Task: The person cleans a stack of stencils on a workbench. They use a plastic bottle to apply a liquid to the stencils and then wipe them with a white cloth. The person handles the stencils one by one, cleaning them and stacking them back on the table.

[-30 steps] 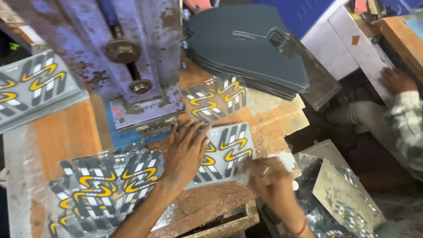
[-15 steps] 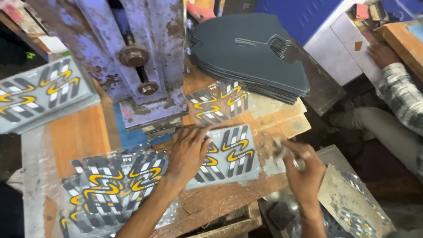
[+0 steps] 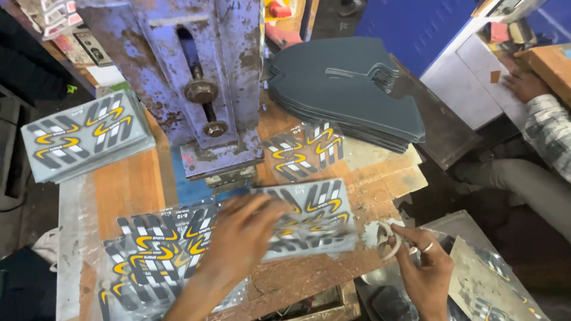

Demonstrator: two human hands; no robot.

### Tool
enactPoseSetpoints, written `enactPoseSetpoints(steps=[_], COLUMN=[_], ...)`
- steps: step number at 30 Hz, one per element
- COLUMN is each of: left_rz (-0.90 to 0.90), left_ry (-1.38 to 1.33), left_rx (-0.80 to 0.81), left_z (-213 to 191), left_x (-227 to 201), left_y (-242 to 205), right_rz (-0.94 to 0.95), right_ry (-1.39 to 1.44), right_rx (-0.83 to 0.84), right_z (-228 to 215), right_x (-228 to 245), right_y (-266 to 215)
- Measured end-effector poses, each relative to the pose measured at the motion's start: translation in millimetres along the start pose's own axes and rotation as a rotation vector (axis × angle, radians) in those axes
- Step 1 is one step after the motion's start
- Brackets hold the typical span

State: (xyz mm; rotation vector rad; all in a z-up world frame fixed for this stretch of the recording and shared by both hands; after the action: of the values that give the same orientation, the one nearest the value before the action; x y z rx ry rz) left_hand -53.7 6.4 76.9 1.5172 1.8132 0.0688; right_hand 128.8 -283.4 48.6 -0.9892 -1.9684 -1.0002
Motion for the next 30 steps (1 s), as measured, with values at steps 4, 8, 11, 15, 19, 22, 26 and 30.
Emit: enactPoseSetpoints(steps=[4, 8, 11, 15, 19, 22, 26, 30], left_rz=[-0.356, -0.433, -0.118, -0.047, -0.032, -0.027, -0.032, -0.031], left_ry=[0.079, 0.503, 0.201, 0.083, 0.078, 0.081, 0.099, 0.098], left_rx=[0.226, 0.327, 0.098, 0.002, -0.063, -0.06, -0.056, -0.055], left_z=[-70, -73, -27, 42, 79, 83, 81, 83], left_x=[35, 55, 21, 17, 32, 34, 33, 36], left_y=[-40, -43, -20, 13, 17, 15, 18, 16], right_rz=[-0.052, -0.265, -0.361, -0.438, -0.598, -0.593, -0.556, -0.519], right_ry=[0.047, -0.078, -0.11, -0.197, -0.357, -0.428, -0.548, -0.499], right_rx=[0.088, 0.202, 0.27, 0.365, 0.385, 0.369, 0.251, 0.126], right_z=[12, 46, 78, 105, 110, 122, 136, 101], right_x=[6, 41, 76, 70, 64, 42, 36, 63], right_y=[8, 24, 43, 38, 35, 48, 88, 82])
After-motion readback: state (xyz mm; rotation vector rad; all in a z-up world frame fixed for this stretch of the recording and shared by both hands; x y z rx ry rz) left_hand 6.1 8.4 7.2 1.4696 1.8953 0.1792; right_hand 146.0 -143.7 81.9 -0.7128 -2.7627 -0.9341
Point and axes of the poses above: each hand's wrist, its own y-axis towards the middle knuckle, its own z-axis out of the palm, x = y × z, the point moved 1 cm from there along y, towards the middle knuckle
